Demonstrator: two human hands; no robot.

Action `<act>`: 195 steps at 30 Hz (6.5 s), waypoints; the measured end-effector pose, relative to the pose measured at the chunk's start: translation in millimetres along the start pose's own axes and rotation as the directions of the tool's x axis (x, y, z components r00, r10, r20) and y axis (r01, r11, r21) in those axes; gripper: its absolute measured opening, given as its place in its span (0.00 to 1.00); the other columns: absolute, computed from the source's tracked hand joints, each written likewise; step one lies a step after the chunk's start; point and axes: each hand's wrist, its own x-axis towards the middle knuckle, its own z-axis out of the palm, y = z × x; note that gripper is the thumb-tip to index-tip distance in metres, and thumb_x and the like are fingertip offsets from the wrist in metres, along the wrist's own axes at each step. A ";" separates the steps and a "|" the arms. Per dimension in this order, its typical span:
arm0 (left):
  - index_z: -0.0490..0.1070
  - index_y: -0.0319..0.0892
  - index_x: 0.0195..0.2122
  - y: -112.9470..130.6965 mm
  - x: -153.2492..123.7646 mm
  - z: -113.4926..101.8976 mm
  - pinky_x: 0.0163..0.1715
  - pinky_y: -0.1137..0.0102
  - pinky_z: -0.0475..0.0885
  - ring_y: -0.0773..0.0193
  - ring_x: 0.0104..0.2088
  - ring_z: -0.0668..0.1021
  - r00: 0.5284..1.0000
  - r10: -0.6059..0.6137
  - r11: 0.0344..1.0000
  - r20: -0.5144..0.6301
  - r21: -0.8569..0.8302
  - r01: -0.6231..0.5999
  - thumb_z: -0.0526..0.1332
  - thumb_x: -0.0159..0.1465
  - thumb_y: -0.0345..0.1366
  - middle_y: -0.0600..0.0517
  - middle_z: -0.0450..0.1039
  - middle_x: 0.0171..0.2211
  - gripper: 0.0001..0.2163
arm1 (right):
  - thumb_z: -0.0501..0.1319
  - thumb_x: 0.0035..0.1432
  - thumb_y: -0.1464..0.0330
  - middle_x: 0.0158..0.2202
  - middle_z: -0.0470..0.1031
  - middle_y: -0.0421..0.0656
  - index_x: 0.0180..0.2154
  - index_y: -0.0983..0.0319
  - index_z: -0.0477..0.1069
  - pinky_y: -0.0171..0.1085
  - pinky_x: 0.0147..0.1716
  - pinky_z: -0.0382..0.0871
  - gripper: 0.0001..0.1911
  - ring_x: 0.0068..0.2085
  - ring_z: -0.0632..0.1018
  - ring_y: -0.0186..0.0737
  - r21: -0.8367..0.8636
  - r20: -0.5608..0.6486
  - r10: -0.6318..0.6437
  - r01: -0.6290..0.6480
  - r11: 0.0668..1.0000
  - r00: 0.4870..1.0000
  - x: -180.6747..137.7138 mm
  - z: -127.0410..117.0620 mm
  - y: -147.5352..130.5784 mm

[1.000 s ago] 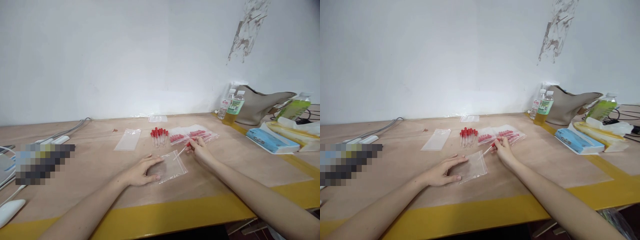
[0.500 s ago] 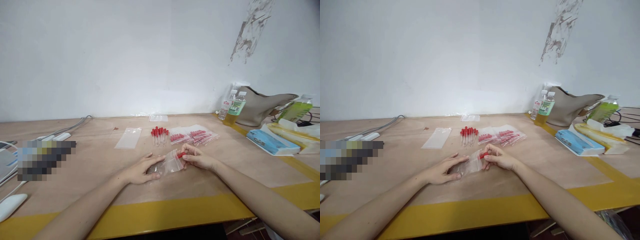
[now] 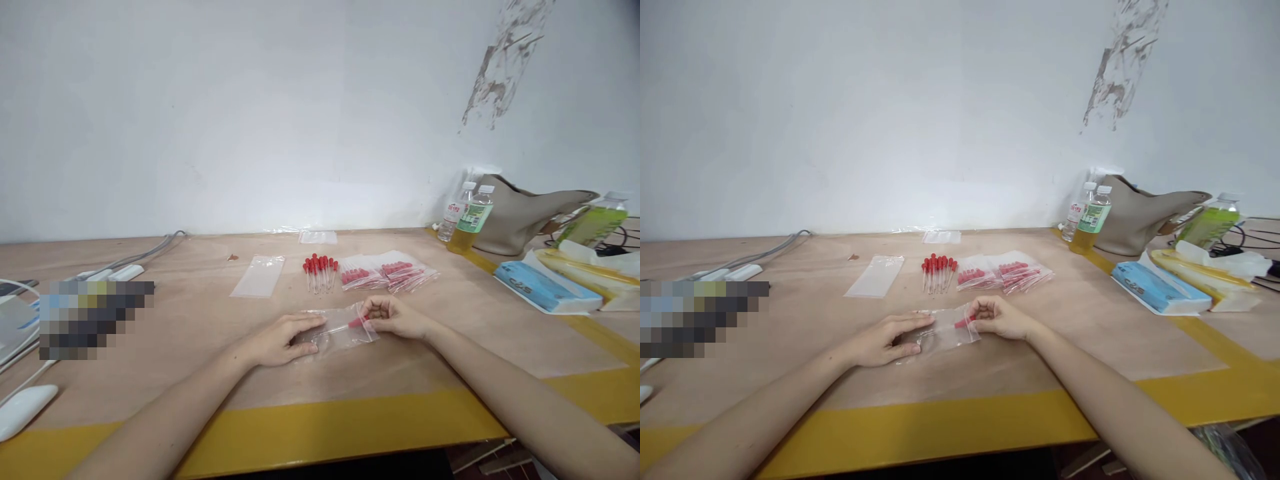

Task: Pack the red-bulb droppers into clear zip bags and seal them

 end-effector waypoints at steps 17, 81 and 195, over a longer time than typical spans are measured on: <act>0.57 0.48 0.56 -3.0 2.5 3.8 0.56 0.61 0.54 0.59 0.57 0.60 0.999 -0.048 0.998 -0.003 0.035 0.048 0.52 0.63 0.45 0.50 0.57 0.57 0.21 | 0.57 0.49 0.53 0.14 0.64 0.34 0.32 0.64 0.68 0.26 0.11 0.45 0.19 0.13 0.60 0.24 -0.076 -0.046 0.221 -0.224 0.972 0.974 -5.4 7.5 -13.8; 0.53 0.51 0.58 -9.5 -1.3 -1.0 0.57 0.61 0.51 0.59 0.59 0.55 0.997 -0.055 0.995 0.062 0.081 0.050 0.49 0.64 0.44 0.53 0.50 0.60 0.20 | 0.66 0.40 0.67 0.20 0.69 0.34 0.28 0.60 0.58 0.28 0.19 0.66 0.17 0.20 0.71 0.28 0.385 -0.692 0.160 0.173 0.906 0.704 16.6 -1.0 7.1; 0.52 0.48 0.57 -5.1 -0.4 2.7 0.55 0.61 0.56 0.57 0.57 0.58 0.984 -0.169 0.983 -0.060 0.058 0.173 0.50 0.62 0.47 0.51 0.53 0.59 0.23 | 0.58 0.47 0.74 0.21 0.69 0.35 0.30 0.59 0.55 0.32 0.24 0.69 0.11 0.21 0.72 0.30 0.422 -0.705 0.227 0.140 0.896 0.671 15.0 8.6 2.7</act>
